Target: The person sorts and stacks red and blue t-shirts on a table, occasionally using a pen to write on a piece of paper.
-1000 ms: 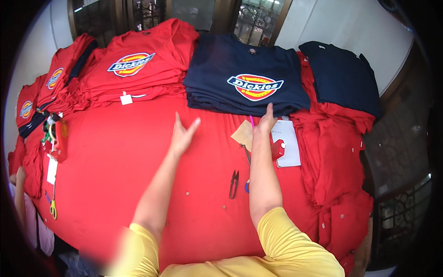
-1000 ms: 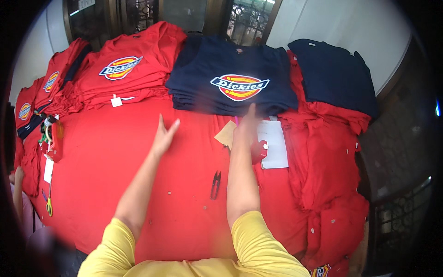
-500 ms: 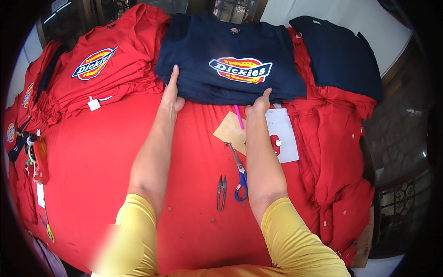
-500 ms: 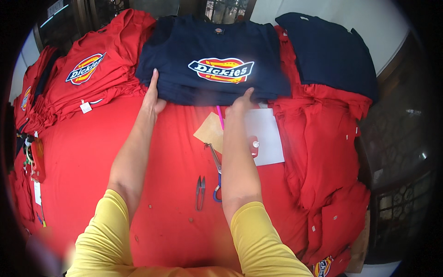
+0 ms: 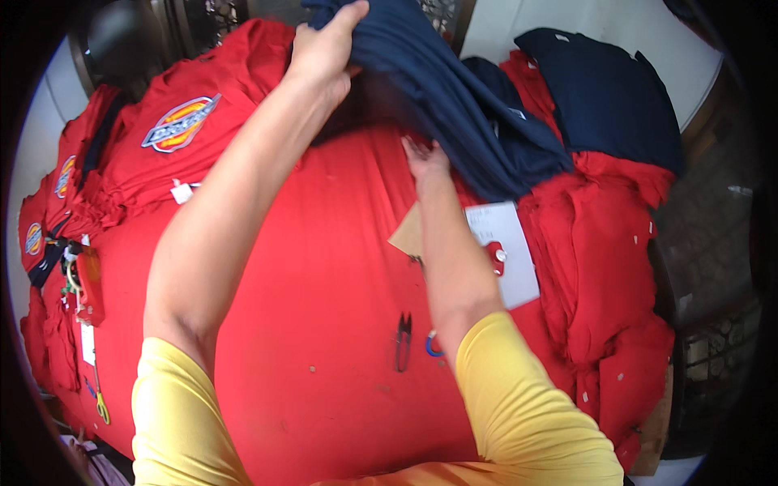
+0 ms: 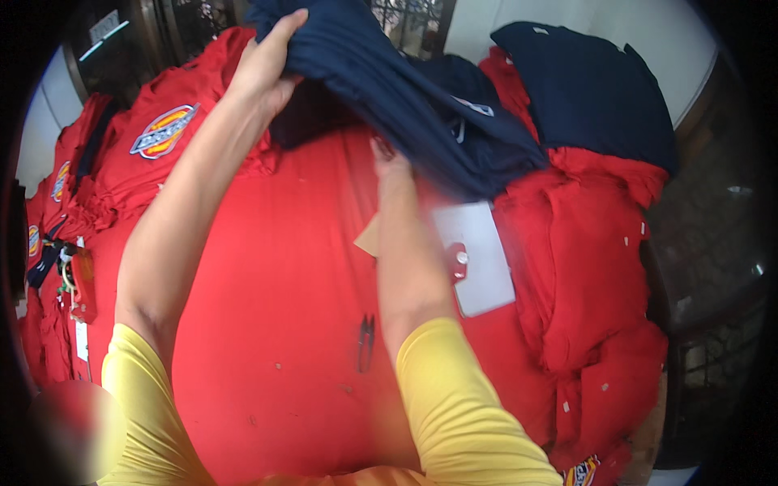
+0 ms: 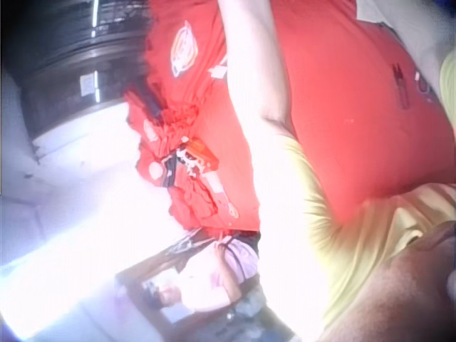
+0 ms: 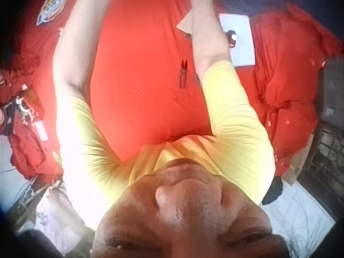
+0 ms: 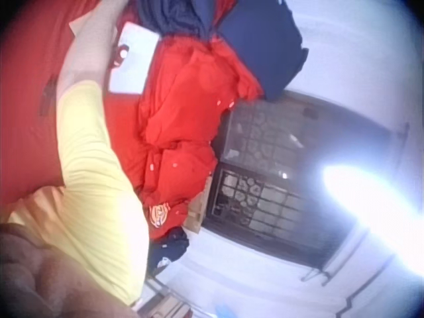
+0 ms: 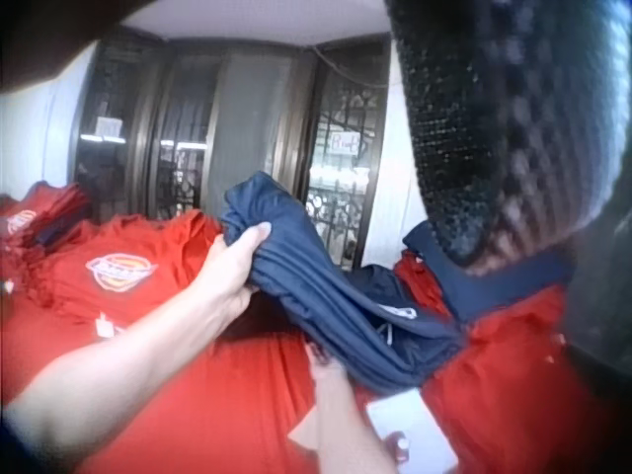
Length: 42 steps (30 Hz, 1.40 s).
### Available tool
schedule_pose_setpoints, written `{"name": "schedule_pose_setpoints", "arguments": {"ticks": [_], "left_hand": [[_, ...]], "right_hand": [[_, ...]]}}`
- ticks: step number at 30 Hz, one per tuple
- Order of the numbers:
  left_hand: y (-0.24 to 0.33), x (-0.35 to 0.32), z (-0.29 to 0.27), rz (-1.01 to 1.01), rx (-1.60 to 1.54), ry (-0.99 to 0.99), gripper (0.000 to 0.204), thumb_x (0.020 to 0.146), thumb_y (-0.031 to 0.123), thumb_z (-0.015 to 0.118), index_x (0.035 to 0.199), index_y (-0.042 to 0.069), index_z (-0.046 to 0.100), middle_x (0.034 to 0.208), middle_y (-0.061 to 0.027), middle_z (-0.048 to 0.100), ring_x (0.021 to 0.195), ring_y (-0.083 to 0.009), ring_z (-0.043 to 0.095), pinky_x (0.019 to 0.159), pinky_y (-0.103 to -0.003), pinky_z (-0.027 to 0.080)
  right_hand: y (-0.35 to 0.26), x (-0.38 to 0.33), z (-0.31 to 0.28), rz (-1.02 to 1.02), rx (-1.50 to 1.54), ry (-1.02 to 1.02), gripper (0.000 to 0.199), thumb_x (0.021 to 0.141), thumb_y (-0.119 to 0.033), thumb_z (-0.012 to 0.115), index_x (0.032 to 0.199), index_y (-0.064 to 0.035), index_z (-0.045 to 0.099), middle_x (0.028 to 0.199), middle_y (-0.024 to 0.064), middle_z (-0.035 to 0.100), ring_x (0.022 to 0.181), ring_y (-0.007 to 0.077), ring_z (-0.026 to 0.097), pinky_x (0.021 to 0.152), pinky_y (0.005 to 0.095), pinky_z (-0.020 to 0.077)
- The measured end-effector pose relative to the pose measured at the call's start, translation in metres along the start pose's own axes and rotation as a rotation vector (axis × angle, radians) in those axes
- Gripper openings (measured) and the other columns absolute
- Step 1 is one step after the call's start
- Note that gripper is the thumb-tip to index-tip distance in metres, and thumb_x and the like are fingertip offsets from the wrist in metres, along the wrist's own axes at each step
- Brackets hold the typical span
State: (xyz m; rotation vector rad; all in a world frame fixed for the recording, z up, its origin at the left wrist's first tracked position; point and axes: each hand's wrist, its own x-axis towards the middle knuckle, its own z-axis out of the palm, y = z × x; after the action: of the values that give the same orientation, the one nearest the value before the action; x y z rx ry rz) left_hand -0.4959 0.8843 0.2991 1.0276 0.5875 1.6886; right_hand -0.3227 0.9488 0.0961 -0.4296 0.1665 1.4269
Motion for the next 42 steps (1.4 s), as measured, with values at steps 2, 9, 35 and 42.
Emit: {"name": "schedule_pose_setpoints", "arguments": {"ticks": [2, 9, 35, 42], "left_hand": [[0.008, -0.015, -0.013, 0.071, 0.095, -0.021, 0.072, 0.077, 0.023, 0.080, 0.128, -0.001, 0.036, 0.105, -0.0141, 0.061, 0.094, -0.0225, 0.063, 0.073, -0.041, 0.053], [0.088, -0.082, -0.052, 0.181, 0.020, 0.163, 0.046, 0.084, 0.016, 0.075, 0.122, 0.004, 0.052, 0.111, -0.0067, 0.063, 0.101, -0.0178, 0.063, 0.086, -0.035, 0.054], [0.197, -0.581, -0.324, -0.051, -0.041, 0.909, 0.064, 0.089, 0.022, 0.071, 0.140, 0.001, 0.039, 0.134, -0.0132, 0.053, 0.124, -0.0246, 0.051, 0.105, -0.041, 0.043], [0.218, -0.646, -0.353, -0.620, 0.178, 0.577, 0.057, 0.089, 0.020, 0.070, 0.136, 0.001, 0.044, 0.130, -0.0094, 0.057, 0.115, -0.0191, 0.057, 0.094, -0.036, 0.050]], "right_hand": [[-0.006, 0.019, 0.039, -0.044, -0.105, 0.007, 0.054, 0.101, -0.024, 0.045, 0.147, -0.0061, 0.026, 0.153, 0.0172, 0.026, 0.135, 0.0399, 0.036, 0.112, 0.0516, 0.0355], [-0.008, -0.040, 0.157, -0.189, -0.371, -0.236, 0.054, 0.099, -0.027, 0.047, 0.146, -0.0059, 0.030, 0.150, 0.0171, 0.031, 0.135, 0.0392, 0.037, 0.112, 0.0511, 0.0347], [0.189, -0.405, -0.116, -0.095, -1.768, -1.048, 0.056, 0.095, -0.038, 0.055, 0.139, -0.0051, 0.045, 0.141, 0.0164, 0.047, 0.134, 0.0367, 0.041, 0.112, 0.0493, 0.0319], [0.172, -0.439, -0.172, 0.058, -2.338, -1.035, 0.057, 0.093, -0.041, 0.057, 0.137, -0.0048, 0.049, 0.139, 0.0162, 0.051, 0.134, 0.0360, 0.042, 0.112, 0.0488, 0.0312]]}}
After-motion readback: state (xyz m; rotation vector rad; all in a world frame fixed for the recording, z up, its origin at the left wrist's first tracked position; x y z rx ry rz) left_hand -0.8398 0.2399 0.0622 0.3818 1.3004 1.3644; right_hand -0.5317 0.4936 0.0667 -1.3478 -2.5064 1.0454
